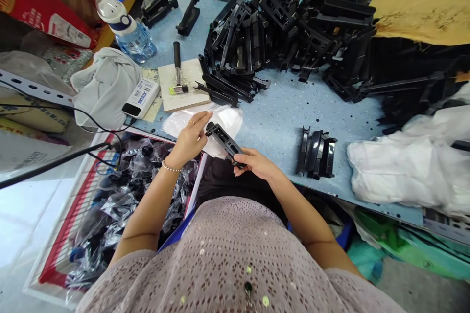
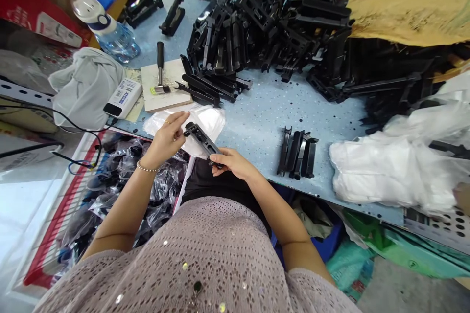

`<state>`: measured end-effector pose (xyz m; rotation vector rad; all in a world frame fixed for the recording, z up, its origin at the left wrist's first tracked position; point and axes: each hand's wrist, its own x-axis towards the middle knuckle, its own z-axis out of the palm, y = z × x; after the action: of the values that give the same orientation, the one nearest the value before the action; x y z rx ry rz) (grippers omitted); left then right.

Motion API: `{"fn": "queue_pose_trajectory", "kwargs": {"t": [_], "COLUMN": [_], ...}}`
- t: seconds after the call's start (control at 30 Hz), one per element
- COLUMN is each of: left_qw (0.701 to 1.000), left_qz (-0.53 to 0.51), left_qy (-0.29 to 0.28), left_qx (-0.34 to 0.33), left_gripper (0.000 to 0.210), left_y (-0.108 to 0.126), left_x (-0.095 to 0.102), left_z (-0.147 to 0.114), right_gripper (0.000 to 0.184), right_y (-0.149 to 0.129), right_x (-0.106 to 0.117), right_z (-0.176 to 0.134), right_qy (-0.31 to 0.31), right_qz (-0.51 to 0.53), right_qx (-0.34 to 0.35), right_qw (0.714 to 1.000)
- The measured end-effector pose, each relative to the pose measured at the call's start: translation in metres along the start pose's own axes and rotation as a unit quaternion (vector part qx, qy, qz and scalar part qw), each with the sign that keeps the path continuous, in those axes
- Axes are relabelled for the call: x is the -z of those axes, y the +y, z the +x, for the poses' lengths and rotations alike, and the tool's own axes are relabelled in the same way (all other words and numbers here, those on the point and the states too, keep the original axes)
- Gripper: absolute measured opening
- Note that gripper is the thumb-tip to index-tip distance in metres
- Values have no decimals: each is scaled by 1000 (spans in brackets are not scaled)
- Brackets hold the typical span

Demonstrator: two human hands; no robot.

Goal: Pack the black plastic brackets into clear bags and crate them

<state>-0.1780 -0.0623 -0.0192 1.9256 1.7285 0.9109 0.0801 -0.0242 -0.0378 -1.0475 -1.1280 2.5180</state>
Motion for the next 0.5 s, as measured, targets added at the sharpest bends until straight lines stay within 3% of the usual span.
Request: {"fn": "queue_pose_trajectory", "kwargs": {"t": [0.1,0.2,0.27,0.3,0.37,0.43,0.5], "left_qw": [995,982,974,971,970,975,982], "left_qz": [15,-10,-16,-9,22,53,60], "left_qy": [-25,-65,-88,-100,-112,-83,-28], "left_qx": [-92,-179,-210,-216,-213,-199,-177], "left_gripper": [77,83,85,85,79,68,55], "left_y": [26,52,60,62,62,64,72], "left_x": [-11,-25,-31,-34,-35,-30,-16], "left_z": [-13,-23,-26,-26,-27,-28,-34], "right_gripper": [41,27,25,29,44,56,62], "right_y": [1,-1,0,1,3,5,5], "right_x": [-3,-10,-14,-15,-16,-17,-21], "right_z": [6,4,0,-2,-7,-11,-14], "right_qy": [81,199,235,229,160,63,-11], "right_qz": [-84,-204,-236,-233,-197,-139,-99], "right_qx": [65,158,204,217,221,211,212], "right_qw": [991,945,921,920,942,966,972]}}
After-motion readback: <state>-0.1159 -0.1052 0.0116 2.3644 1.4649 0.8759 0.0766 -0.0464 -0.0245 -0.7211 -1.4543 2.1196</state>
